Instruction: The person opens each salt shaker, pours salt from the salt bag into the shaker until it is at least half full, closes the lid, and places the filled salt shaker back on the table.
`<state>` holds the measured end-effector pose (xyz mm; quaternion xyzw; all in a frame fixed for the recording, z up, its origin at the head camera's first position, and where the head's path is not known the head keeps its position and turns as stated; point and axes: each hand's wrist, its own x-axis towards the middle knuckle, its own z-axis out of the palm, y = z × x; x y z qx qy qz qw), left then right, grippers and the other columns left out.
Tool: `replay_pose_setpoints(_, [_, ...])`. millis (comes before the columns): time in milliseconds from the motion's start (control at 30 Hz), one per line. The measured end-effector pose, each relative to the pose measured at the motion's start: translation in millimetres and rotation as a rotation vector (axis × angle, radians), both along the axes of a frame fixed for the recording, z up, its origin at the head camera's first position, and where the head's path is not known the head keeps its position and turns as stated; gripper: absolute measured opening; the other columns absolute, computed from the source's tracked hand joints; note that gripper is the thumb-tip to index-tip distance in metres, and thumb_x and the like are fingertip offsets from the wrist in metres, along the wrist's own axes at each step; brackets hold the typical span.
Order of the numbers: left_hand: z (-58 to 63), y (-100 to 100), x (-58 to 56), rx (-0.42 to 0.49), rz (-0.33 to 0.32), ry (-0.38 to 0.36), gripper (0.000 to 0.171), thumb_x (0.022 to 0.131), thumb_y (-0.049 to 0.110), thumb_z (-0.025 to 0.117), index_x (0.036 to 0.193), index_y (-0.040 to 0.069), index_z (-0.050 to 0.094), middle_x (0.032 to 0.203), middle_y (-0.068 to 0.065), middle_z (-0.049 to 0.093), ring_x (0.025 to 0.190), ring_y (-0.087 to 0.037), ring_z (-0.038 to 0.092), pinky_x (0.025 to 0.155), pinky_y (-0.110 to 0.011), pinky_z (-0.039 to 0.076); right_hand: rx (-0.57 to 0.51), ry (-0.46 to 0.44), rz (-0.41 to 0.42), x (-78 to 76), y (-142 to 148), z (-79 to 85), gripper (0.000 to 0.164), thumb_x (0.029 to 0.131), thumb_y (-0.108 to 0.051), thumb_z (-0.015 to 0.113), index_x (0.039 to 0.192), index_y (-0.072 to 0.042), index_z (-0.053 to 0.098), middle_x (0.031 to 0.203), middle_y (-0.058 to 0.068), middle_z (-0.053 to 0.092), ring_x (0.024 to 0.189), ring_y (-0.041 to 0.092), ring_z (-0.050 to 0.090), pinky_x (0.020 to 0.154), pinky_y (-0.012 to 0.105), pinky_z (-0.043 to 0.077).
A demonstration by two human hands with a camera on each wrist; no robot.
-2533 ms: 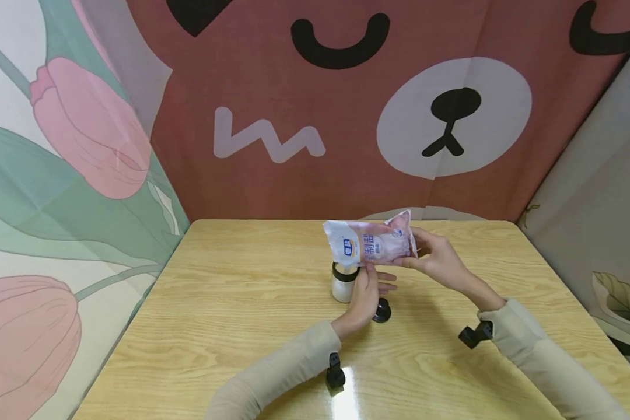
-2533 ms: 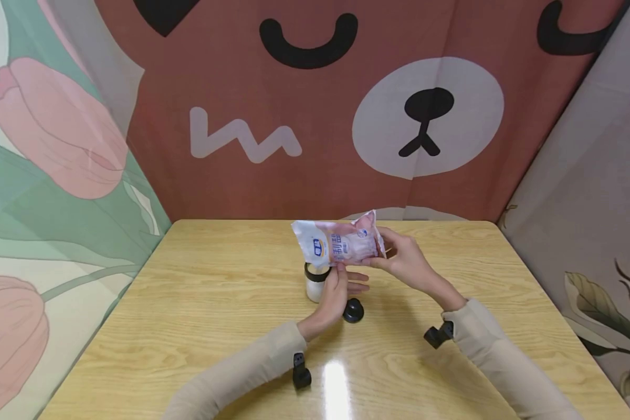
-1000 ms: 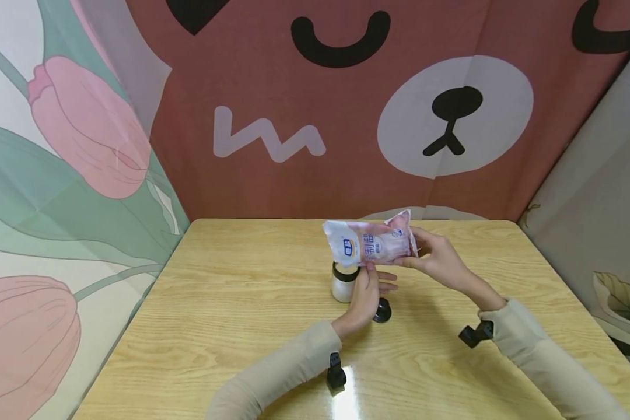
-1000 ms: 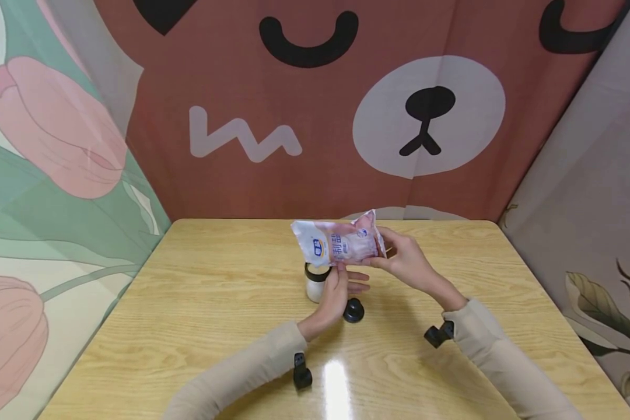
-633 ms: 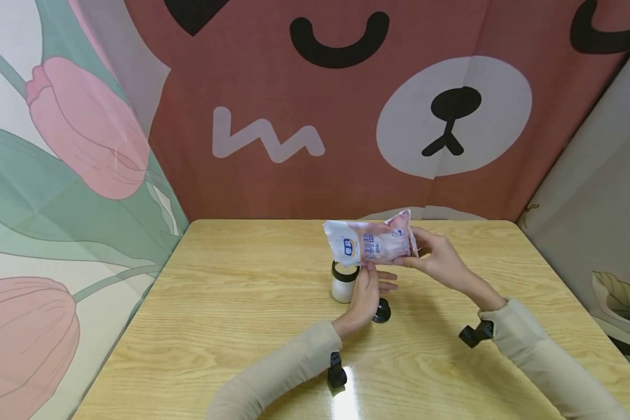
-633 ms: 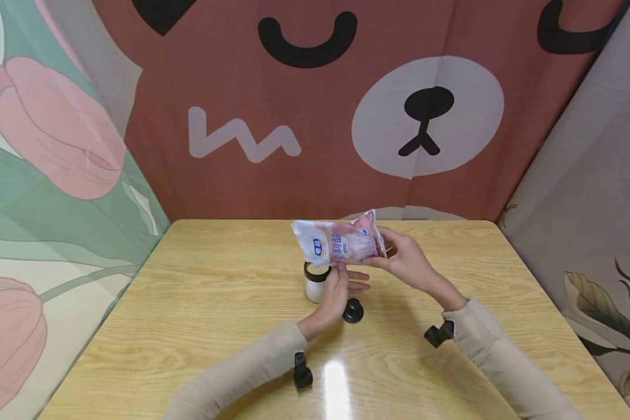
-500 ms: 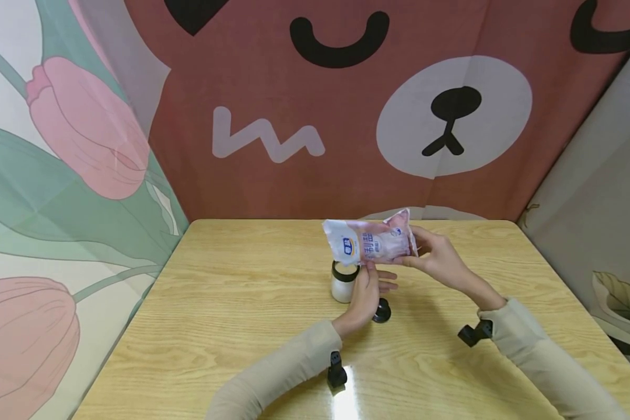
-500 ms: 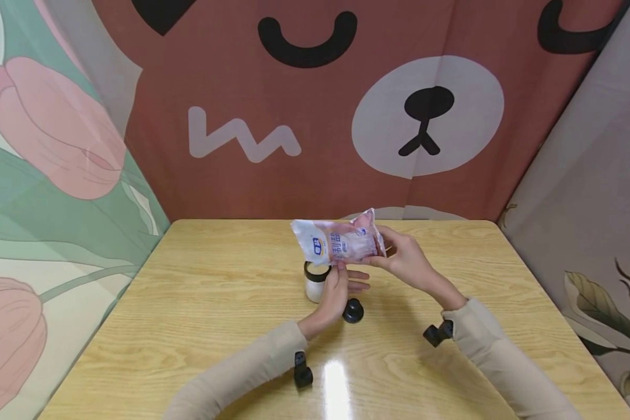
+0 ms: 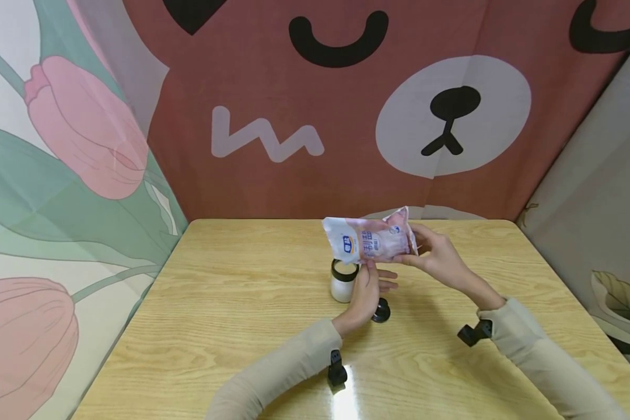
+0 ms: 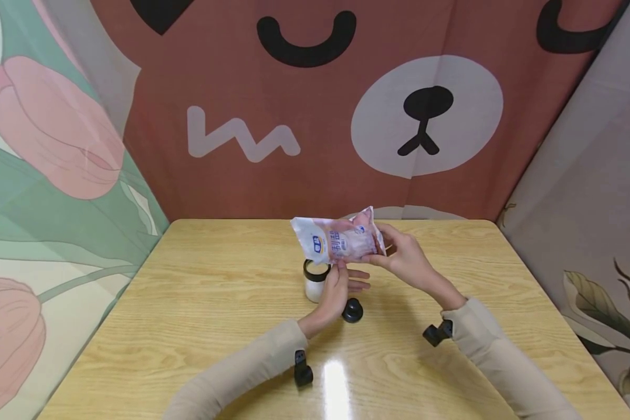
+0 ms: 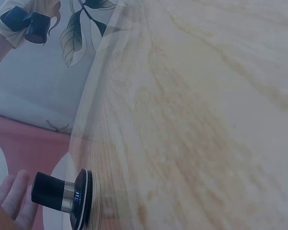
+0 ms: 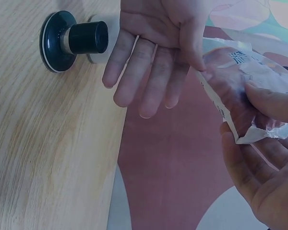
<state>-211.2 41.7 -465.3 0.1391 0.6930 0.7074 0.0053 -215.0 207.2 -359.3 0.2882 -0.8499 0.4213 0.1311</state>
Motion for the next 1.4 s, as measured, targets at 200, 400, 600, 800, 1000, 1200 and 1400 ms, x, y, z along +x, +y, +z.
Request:
replay_pose_setpoints(200, [0.8, 0, 0.2, -0.02, 0.005, -0.003, 0.055, 0.11, 0.038, 0.011, 0.123, 0.0, 0.048, 0.102, -0.014, 0.072, 0.088, -0.029, 0.072, 0.077, -0.034, 0.059, -0.028, 0.016, 0.015, 2.9, -2, 3.3, 0.059, 0.078, 0.01, 0.079, 0.131, 0.009, 0.053, 0.103, 0.021, 0.068, 0.08, 0.02, 0.068, 0.064, 0.027, 0.054])
replay_pose_setpoints(400, [0.3, 0, 0.7, -0.014, 0.003, -0.005, 0.056, 0.11, 0.038, 0.011, 0.125, -0.001, 0.047, 0.103, -0.015, 0.072, 0.088, -0.03, 0.072, 0.079, -0.036, 0.059, -0.027, 0.013, 0.01, 4.1, -3, 4.4, 0.059, 0.078, 0.009, 0.08, 0.131, 0.008, 0.053, 0.104, 0.02, 0.068, 0.08, 0.022, 0.068, 0.064, 0.03, 0.056])
replay_pose_setpoints(600, [-0.8, 1, 0.6, 0.01, 0.002, -0.008, 0.051, 0.111, 0.032, 0.012, 0.128, -0.003, 0.045, 0.105, -0.022, 0.07, 0.09, -0.038, 0.071, 0.08, -0.045, 0.058, -0.02, 0.021, 0.007, 3.4, -3, 4.1, 0.058, 0.077, 0.011, 0.079, 0.129, 0.01, 0.054, 0.103, 0.02, 0.068, 0.078, 0.027, 0.068, 0.063, 0.031, 0.055])
replay_pose_setpoints(800, [5.8, 0, 2.7, 0.03, -0.012, -0.015, 0.048, 0.111, 0.024, 0.01, 0.127, -0.007, 0.044, 0.106, -0.03, 0.067, 0.092, -0.047, 0.067, 0.082, -0.055, 0.055, -0.02, 0.025, 0.011, 2.6, -3, 3.7, 0.059, 0.076, 0.012, 0.079, 0.129, 0.01, 0.054, 0.104, 0.021, 0.067, 0.078, 0.028, 0.068, 0.062, 0.03, 0.055])
replay_pose_setpoints(1000, [28.9, -4, 17.3, 0.027, 0.002, 0.002, 0.045, 0.111, 0.02, 0.012, 0.122, -0.008, 0.046, 0.104, -0.031, 0.067, 0.091, -0.048, 0.067, 0.081, -0.054, 0.055, -0.018, 0.031, 0.013, 2.4, -3, 3.8, 0.059, 0.076, 0.012, 0.079, 0.129, 0.01, 0.054, 0.104, 0.021, 0.067, 0.078, 0.027, 0.068, 0.063, 0.03, 0.056])
replay_pose_setpoints(1200, [35.5, -6, 22.1, 0.021, 0.006, 0.003, 0.043, 0.112, 0.019, 0.014, 0.122, -0.008, 0.046, 0.104, -0.032, 0.067, 0.091, -0.049, 0.067, 0.082, -0.055, 0.055, -0.019, 0.036, 0.012, 2.7, -3, 3.8, 0.059, 0.076, 0.012, 0.08, 0.128, 0.01, 0.054, 0.103, 0.021, 0.067, 0.077, 0.028, 0.068, 0.062, 0.03, 0.055])
replay_pose_setpoints(1400, [35.3, -8, 21.4, 0.014, -0.012, -0.001, 0.044, 0.111, 0.019, 0.013, 0.121, -0.008, 0.047, 0.105, -0.032, 0.066, 0.093, -0.049, 0.066, 0.083, -0.054, 0.055, -0.016, 0.037, 0.012, 3.8, -4, 4.9, 0.058, 0.076, 0.012, 0.08, 0.129, 0.01, 0.054, 0.104, 0.021, 0.068, 0.077, 0.026, 0.068, 0.062, 0.03, 0.055])
